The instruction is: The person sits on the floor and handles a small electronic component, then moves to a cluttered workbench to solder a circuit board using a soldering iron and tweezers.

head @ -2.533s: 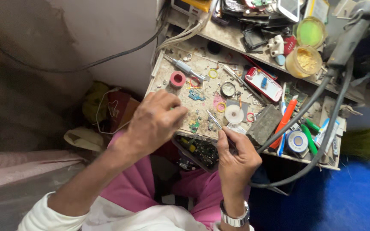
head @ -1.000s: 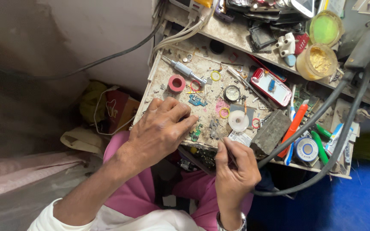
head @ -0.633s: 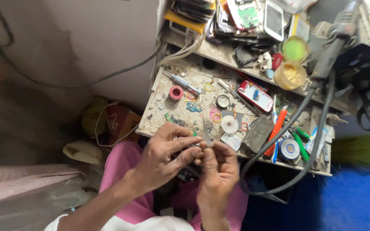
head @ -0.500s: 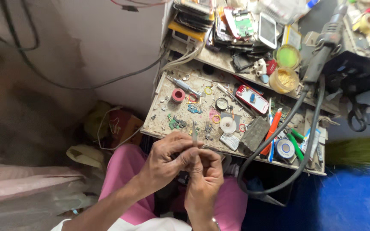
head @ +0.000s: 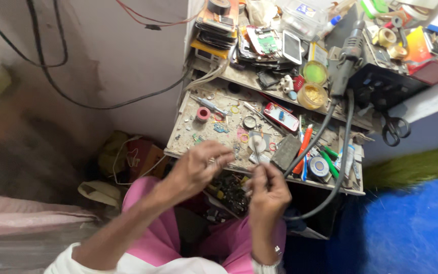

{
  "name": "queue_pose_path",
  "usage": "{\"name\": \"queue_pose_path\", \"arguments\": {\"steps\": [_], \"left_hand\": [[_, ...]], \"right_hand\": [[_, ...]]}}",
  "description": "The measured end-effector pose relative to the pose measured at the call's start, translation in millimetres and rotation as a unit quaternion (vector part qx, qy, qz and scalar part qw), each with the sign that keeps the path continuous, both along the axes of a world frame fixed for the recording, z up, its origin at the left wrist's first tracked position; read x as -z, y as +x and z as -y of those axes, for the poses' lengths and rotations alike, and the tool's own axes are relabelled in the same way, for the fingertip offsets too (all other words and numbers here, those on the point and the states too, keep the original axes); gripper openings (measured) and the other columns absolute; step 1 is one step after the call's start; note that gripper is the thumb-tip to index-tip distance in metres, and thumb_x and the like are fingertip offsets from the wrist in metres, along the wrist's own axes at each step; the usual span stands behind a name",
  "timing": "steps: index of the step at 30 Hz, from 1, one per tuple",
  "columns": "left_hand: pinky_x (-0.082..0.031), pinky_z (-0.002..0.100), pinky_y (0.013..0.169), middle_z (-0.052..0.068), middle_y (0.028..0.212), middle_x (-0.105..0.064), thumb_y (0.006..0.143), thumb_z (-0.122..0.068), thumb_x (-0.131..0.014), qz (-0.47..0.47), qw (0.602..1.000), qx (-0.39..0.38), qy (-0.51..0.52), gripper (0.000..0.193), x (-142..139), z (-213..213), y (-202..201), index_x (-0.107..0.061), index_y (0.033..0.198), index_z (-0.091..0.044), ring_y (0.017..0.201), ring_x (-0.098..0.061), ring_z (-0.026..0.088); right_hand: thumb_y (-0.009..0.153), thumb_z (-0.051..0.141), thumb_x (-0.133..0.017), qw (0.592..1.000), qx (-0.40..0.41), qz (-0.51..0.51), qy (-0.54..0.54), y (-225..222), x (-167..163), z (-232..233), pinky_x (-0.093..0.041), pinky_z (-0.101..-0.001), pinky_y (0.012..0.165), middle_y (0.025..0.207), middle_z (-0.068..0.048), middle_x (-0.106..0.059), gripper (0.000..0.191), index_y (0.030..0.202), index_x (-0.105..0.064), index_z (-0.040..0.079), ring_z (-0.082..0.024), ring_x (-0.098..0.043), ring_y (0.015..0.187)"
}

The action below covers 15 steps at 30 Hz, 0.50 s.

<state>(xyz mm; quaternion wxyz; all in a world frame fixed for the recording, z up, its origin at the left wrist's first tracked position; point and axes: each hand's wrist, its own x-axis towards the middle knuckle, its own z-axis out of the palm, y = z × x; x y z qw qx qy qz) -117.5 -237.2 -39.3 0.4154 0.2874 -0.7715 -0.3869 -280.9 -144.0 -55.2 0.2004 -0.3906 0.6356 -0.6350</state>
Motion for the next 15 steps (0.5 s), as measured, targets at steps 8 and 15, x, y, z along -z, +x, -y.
{"name": "queue_pose_path", "arguments": {"steps": [8, 15], "left_hand": [[-0.050, 0.041, 0.090, 0.010, 0.106, -0.070, 0.086, -0.024, -0.077, 0.282, 0.929, -0.029, -0.239, 0.037, -40, 98, -64, -0.069, 0.118, -0.008, 0.101, -0.060, 0.025], [-0.047, 0.039, 0.078, 0.002, 0.067, -0.058, 0.085, -0.005, -0.069, 0.366, 0.895, 0.017, -0.255, 0.051, -41, 113, -86, -0.058, 0.135, -0.007, 0.080, -0.050, 0.021]], "right_hand": [[0.094, 0.000, -0.072, 0.884, 0.008, -0.467, -0.037, -76, -18, 52, -0.056, -0.0390, 0.077, 0.097, -0.018, -0.073, 0.019, 0.113, -0.075, -0.001, -0.031, -0.071, 0.086], [0.088, -0.004, -0.072, 0.819, -0.023, -0.573, -0.033, -89, -10, 65, -0.055, -0.0431, 0.082, 0.102, -0.015, -0.073, 0.024, 0.112, -0.074, 0.002, -0.033, -0.068, 0.093]]}}
